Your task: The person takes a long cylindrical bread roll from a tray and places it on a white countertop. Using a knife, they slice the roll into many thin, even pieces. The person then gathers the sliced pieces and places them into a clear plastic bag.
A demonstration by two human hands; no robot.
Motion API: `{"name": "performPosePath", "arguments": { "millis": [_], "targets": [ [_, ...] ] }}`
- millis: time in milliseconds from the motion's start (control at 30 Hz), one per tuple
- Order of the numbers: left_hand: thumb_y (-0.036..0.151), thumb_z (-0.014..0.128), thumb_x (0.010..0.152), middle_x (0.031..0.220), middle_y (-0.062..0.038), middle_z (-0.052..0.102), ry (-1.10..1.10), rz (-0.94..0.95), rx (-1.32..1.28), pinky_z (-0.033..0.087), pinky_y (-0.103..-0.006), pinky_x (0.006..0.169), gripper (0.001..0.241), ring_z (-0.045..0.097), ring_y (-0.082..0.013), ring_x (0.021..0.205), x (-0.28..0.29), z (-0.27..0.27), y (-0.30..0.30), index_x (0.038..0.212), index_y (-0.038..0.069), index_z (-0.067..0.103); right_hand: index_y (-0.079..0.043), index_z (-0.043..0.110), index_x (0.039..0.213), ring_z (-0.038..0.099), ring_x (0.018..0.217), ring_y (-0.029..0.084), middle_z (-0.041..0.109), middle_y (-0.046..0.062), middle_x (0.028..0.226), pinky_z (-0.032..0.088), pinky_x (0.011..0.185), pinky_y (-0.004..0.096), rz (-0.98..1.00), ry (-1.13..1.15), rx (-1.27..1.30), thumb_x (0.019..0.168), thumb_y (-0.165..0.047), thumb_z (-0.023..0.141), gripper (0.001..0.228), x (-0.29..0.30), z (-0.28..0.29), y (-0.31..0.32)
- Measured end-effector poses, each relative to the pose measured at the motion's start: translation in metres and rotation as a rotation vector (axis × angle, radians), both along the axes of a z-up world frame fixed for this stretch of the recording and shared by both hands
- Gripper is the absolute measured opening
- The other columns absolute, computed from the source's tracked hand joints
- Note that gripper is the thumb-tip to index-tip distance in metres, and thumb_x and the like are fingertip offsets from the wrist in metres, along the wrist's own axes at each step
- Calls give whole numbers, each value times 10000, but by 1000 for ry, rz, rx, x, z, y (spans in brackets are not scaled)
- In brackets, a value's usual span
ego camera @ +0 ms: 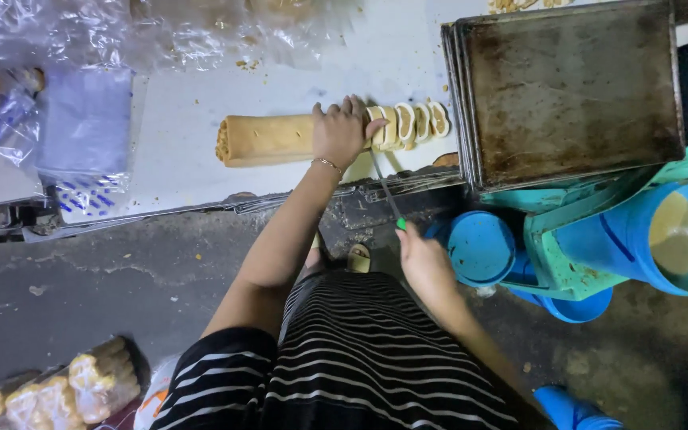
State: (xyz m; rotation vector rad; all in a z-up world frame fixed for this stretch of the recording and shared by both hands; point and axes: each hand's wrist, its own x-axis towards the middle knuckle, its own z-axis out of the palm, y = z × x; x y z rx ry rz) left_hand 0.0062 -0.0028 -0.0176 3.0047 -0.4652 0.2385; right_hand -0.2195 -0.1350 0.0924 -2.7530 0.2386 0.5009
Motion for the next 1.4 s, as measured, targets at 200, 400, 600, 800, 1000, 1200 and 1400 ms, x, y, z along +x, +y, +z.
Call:
{"name": "performPosePath", "arguments": {
  "millis": [200, 400, 600, 800, 1000, 1200, 1400],
  "targets": [
    [712, 223, 1047, 1289, -130, 719, -6, -18, 2, 333, -612, 1064, 848, 703, -294, 1063, 0, -11, 0, 1375, 35, 613, -141, 545, 1286, 741, 789, 469, 686, 276, 735, 601, 668, 579, -36, -134, 109, 1109, -381, 347, 357, 72, -81, 15],
    [723, 143, 1049, 1348, -85, 693, 74, -12, 41, 333, -582, 1074, 859, 693, -266, 1118, 2, -5, 1, 1417, 88, 588, -211, 571, 1314, 757, 738, 427, 690, 236, 698, 627, 638, 508, -19, -37, -56, 1097, -406, 373, 353, -20, -70, -6],
    [719, 153, 1051, 1373, -75, 680, 133, -26, 64, 335, -588, 1082, 846, 688, -271, 1143, -1, 4, 1, 1438, 92, 568, -155, 541, 1285, 744, 738, 461, 687, 257, 719, 610, 606, 555, -49, -194, 93, 1105, -365, 376, 322, 59, -122, 14],
    [832, 28, 949, 976, -86, 767, 58, 30, 78, 462, -601, 942, 1041, 728, -297, 891, -2, 26, 1, 1244, 63, 664, -113, 636, 1326, 452, 312, 72, 491, -56, 447, 378, 293, 218, 223, -405, -197, 1093, -281, 499, 318, -58, -130, -33],
    [543, 116, 1078, 1378, -141, 653, 225, -56, 40, 308, -686, 1071, 724, 661, -338, 1190, 18, -8, 15, 1443, 82, 538, -255, 628, 1231, 740, 629, 416, 660, 243, 560, 573, 527, 512, -90, -143, -75, 1055, -481, 438, 344, -76, -10, -22],
    [344, 281, 1048, 1248, -136, 724, 52, 6, -55, 373, -568, 999, 536, 725, -298, 999, 7, -15, 15, 1319, 59, 644, -228, 655, 1208, 740, 605, 385, 656, 226, 585, 593, 515, 454, -80, -296, -156, 1083, -432, 447, 317, -22, -24, 23],
    [324, 337, 1033, 1289, -198, 703, -13, 5, -69, 380, -567, 999, 533, 719, -334, 1012, 4, -10, 14, 1341, 16, 643, -213, 658, 1176, 747, 702, 418, 674, 236, 642, 594, 554, 511, -42, -267, -37, 1083, -404, 437, 306, 67, -55, 32]
  ]
}}
